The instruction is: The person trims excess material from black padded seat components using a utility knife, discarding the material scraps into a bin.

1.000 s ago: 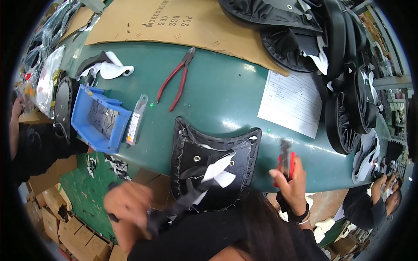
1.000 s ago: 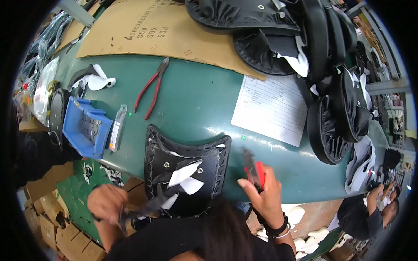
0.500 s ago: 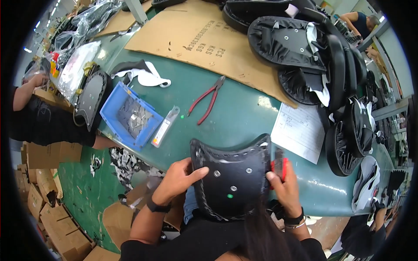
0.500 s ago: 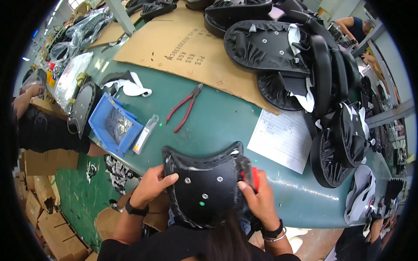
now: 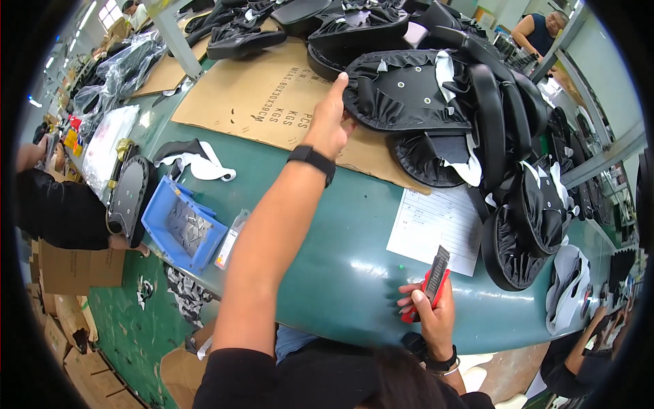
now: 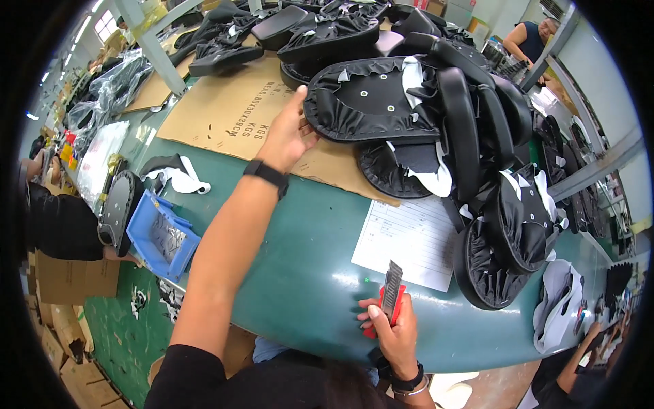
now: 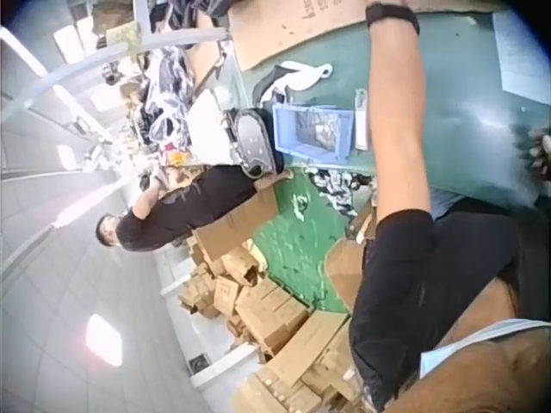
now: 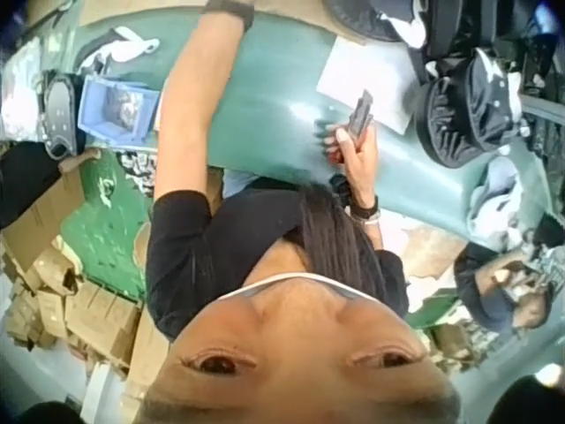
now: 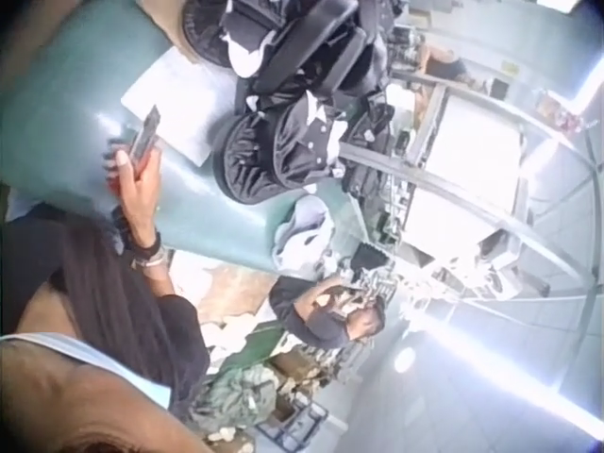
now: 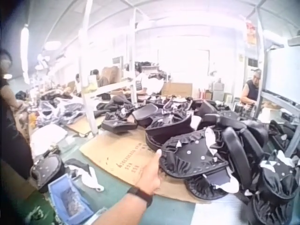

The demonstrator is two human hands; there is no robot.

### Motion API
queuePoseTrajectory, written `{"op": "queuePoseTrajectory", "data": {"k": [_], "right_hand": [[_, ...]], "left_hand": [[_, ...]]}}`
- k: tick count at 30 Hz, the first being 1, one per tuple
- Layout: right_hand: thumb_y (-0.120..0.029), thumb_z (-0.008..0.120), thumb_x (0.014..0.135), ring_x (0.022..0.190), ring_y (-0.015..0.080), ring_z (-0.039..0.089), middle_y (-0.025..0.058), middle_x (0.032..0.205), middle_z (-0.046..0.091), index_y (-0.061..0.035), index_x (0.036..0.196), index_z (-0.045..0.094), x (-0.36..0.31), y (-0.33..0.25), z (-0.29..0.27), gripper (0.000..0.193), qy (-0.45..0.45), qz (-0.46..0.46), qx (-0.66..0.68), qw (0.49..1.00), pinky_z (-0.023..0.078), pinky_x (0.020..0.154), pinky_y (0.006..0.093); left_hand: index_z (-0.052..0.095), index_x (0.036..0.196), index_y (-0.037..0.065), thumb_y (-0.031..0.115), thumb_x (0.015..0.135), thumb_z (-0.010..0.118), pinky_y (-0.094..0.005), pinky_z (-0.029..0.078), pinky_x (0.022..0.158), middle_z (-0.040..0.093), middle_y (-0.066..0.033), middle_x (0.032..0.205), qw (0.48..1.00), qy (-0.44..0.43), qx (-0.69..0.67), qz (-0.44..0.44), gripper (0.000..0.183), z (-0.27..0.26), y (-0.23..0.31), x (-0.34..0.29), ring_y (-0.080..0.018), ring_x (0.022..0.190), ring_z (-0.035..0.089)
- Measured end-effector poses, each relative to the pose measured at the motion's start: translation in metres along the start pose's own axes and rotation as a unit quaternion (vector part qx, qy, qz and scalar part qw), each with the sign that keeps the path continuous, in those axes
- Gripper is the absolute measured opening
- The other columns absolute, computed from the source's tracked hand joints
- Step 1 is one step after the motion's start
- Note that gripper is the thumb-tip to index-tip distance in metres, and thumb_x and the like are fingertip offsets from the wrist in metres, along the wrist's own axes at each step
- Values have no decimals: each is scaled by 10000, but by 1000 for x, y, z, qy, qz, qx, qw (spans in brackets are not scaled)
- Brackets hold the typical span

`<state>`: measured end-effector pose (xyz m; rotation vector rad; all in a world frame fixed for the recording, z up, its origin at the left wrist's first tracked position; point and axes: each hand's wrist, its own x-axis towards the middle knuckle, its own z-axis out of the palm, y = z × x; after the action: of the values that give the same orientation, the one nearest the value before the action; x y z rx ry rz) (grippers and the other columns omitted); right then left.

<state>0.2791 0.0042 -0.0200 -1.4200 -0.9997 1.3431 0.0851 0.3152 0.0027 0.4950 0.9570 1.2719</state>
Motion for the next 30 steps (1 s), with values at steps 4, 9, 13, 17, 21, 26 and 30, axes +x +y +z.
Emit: {"op": "queuePoseTrajectory", "data": {"k": [4, 9, 13, 17, 21, 26, 30], "right_hand": [[-133, 563, 951, 658, 143, 615, 177, 978, 660, -19, 1172, 410, 0, 3, -11, 293, 29, -18, -10, 999, 526, 572, 265], [-130, 599, 922, 638, 116, 562, 125, 1016, 641, -25, 1282, 400, 20, -3, 0, 424, 103, -28, 88, 990, 503, 570, 251], [-143, 673, 869, 650, 89, 534, 27, 892, 570, -35, 1287, 436, 14, -3, 8, 493, 60, 37, 93, 993, 465, 570, 233], [-192, 760, 781, 689, 69, 464, -21, 829, 501, -35, 1168, 520, 3, 9, -11, 482, -55, 71, -40, 995, 411, 612, 226], [-174, 777, 691, 828, 84, 460, -14, 898, 505, -25, 1179, 526, 5, 4, -46, 569, -185, 109, -129, 968, 399, 741, 229], [-282, 773, 789, 620, 97, 524, -12, 771, 523, -45, 1153, 549, 5, -8, -42, 489, -206, 217, -166, 940, 434, 563, 259], [-203, 581, 956, 635, 123, 598, 70, 881, 648, -40, 1238, 515, -17, -21, -32, 332, -94, 91, -290, 948, 487, 556, 281]], "left_hand": [[624, 1005, 159, 414, 814, 718, -257, 336, 629, 614, 32, 888, 998, -31, 43, -26, 332, -14, 4, -15, -110, 745, 507], [526, 1228, 146, 289, 786, 747, -301, 419, 793, 596, 22, 1092, 980, -86, 89, -153, 515, -46, -35, -182, -110, 930, 540], [480, 1336, 40, 167, 899, 654, -410, 485, 953, 613, -129, 1226, 949, -118, 21, -291, 487, -105, -91, -287, -288, 1109, 620], [625, 1133, 5, 174, 903, 679, -327, 515, 842, 681, -96, 1071, 815, -378, 352, -261, 290, -152, -89, -330, -209, 980, 670], [695, 979, 18, 152, 898, 662, -351, 530, 776, 707, -104, 870, 811, -311, 481, -122, 161, -184, 0, -331, -269, 844, 680], [696, 1102, 74, 143, 862, 657, -388, 464, 916, 663, -70, 1159, 659, -317, 600, 326, 253, -94, -20, -282, -266, 1145, 593], [668, 1156, 68, 165, 826, 700, -393, 424, 986, 640, -60, 1197, 574, -345, 654, 352, 346, -69, -69, -256, -266, 1190, 558]]}}
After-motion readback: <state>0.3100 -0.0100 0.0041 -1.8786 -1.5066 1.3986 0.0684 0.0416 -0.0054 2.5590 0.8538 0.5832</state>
